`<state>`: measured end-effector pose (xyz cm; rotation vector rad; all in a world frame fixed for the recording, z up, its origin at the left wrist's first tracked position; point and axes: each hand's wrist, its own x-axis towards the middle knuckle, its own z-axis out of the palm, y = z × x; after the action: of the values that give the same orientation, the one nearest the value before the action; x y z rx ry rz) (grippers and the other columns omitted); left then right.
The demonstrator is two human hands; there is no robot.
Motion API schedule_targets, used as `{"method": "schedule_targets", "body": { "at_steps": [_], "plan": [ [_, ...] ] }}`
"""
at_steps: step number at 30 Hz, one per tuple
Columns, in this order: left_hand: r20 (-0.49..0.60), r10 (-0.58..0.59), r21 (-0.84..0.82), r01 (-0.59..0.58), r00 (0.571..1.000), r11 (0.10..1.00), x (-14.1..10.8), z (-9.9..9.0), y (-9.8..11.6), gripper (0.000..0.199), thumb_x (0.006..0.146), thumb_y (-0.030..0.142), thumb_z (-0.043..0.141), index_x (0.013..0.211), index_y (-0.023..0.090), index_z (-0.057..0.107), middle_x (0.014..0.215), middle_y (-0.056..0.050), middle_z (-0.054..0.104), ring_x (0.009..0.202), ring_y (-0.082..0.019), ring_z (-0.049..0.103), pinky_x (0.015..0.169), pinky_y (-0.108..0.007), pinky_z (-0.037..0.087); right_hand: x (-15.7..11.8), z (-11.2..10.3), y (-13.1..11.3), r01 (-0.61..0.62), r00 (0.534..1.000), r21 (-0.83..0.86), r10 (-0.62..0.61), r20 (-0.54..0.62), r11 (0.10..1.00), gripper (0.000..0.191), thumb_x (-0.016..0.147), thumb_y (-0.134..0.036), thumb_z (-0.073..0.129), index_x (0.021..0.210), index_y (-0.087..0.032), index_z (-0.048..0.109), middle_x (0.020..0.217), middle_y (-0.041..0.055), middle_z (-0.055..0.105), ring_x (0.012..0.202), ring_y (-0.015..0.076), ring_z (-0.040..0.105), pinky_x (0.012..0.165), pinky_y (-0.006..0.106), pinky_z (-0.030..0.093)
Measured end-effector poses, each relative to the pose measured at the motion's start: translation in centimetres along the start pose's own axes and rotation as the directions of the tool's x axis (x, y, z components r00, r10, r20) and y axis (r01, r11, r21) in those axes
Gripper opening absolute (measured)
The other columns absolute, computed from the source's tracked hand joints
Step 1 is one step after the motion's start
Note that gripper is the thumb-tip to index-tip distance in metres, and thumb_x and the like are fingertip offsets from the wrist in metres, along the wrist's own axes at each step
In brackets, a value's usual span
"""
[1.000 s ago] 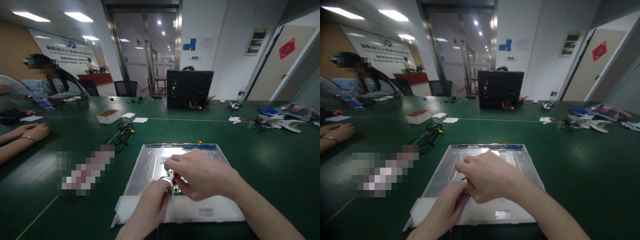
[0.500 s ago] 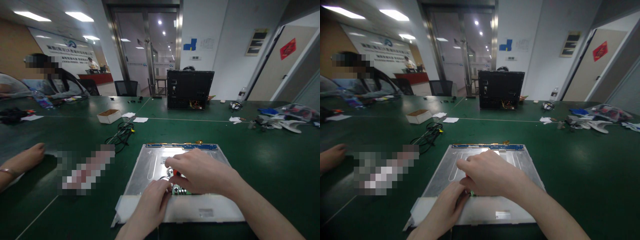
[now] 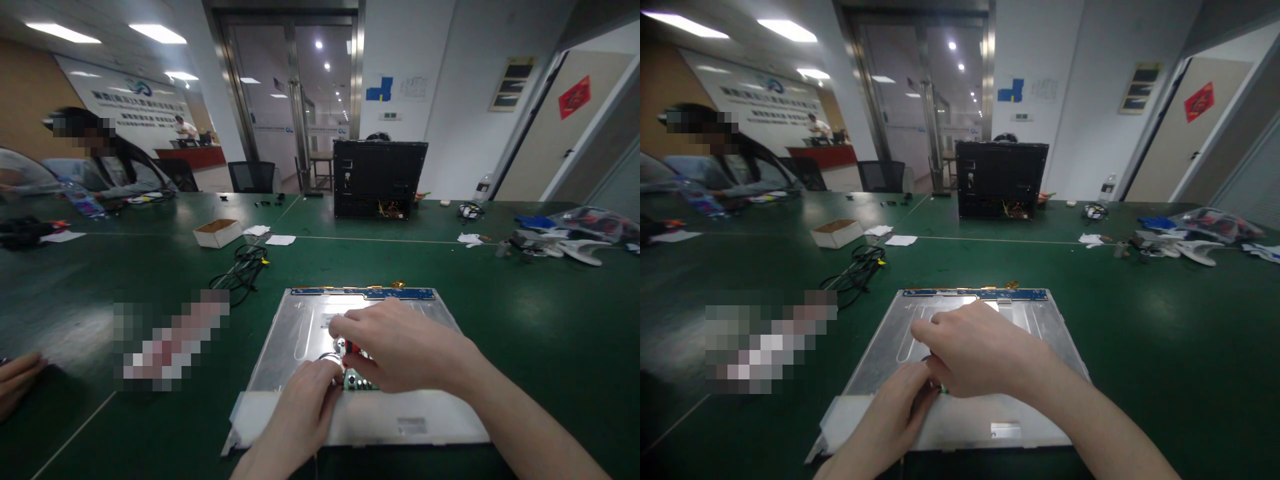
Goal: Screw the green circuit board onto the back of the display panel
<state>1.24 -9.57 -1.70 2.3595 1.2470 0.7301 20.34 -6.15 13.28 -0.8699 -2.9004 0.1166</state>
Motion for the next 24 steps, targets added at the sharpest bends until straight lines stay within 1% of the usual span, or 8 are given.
{"method": "schedule_targets", "body": {
  "at_steps": [5, 8, 11, 14, 18, 24],
  "plan": [
    [-0.019, 0.013, 0.006, -0.013, 1.000, 1.000, -0.11, 0.24, -0.30, 0.016, 0.088, 0.010, 0.040, 0.094, 0.021, 0.050, 0.090, -0.004, 0.062, 0.081, -0.022, 0.056, 0.070, -0.034, 0.039, 0.13, -0.05, 0.02, -0.013, 1.000, 0.003, 0.013, -0.013, 1.000, 0.012, 0.086, -0.027, 0.051, 0.094, -0.019, 0.053, 0.080, 0.0020, 0.066, 0.064, 0.0155, 0.056, 0.051, 0.029, 0.022],
    [-0.023, 0.013, 0.001, -0.013, 1.000, 1.000, -0.10, 0.19, -0.24, 0.016, 0.088, 0.010, 0.040, 0.092, 0.021, 0.050, 0.088, -0.004, 0.061, 0.080, -0.022, 0.056, 0.069, -0.033, 0.039, 0.04, 0.02, 0.00, -0.001, 1.000, 0.012, 0.001, -0.004, 1.000, 0.016, 0.085, -0.029, 0.051, 0.098, -0.019, 0.054, 0.084, 0.0033, 0.066, 0.067, 0.0163, 0.056, 0.052, 0.029, 0.023],
    [-0.023, 0.011, 0.002, -0.011, 1.000, 1.000, -0.04, 0.06, -0.11, 0.015, 0.087, 0.009, 0.040, 0.090, 0.021, 0.050, 0.086, -0.004, 0.061, 0.078, -0.022, 0.056, 0.068, -0.033, 0.039, -0.09, 0.07, -0.02, 0.017, 1.000, 0.013, -0.017, -0.001, 1.000, 0.020, 0.084, -0.027, 0.050, 0.102, -0.019, 0.053, 0.087, 0.0041, 0.066, 0.068, 0.0168, 0.056, 0.052, 0.029, 0.024],
    [-0.013, 0.006, -0.002, -0.006, 1.000, 1.000, -0.03, 0.02, -0.07, 0.016, 0.087, 0.009, 0.040, 0.092, 0.021, 0.050, 0.087, -0.003, 0.061, 0.079, -0.021, 0.056, 0.069, -0.033, 0.039, -0.14, 0.01, -0.03, 0.020, 1.000, 0.009, -0.020, 0.019, 1.000, 0.021, 0.082, -0.024, 0.050, 0.102, -0.019, 0.053, 0.088, 0.0046, 0.065, 0.070, 0.0171, 0.056, 0.052, 0.028, 0.025],
    [-0.016, 0.004, 0.005, -0.004, 1.000, 1.000, -0.05, -0.01, -0.06, 0.015, 0.088, 0.010, 0.040, 0.091, 0.021, 0.051, 0.085, -0.004, 0.061, 0.078, -0.021, 0.057, 0.069, -0.033, 0.040, -0.11, -0.15, -0.03, 0.003, 0.999, 0.003, -0.003, 0.045, 1.000, 0.019, 0.083, -0.024, 0.050, 0.101, -0.019, 0.053, 0.089, 0.0050, 0.066, 0.072, 0.0175, 0.058, 0.053, 0.029, 0.026],
    [-0.013, 0.005, 0.025, -0.005, 1.000, 1.000, 0.08, -0.22, 0.17, 0.017, 0.087, 0.010, 0.039, 0.091, 0.021, 0.052, 0.085, -0.005, 0.063, 0.078, -0.022, 0.057, 0.068, -0.033, 0.041, 0.00, -0.12, 0.00, 0.000, 1.000, 0.015, 0.000, 0.016, 1.000, 0.011, 0.086, -0.022, 0.048, 0.096, -0.019, 0.052, 0.085, 0.0035, 0.067, 0.071, 0.0172, 0.059, 0.054, 0.029, 0.027]
  ]
}}
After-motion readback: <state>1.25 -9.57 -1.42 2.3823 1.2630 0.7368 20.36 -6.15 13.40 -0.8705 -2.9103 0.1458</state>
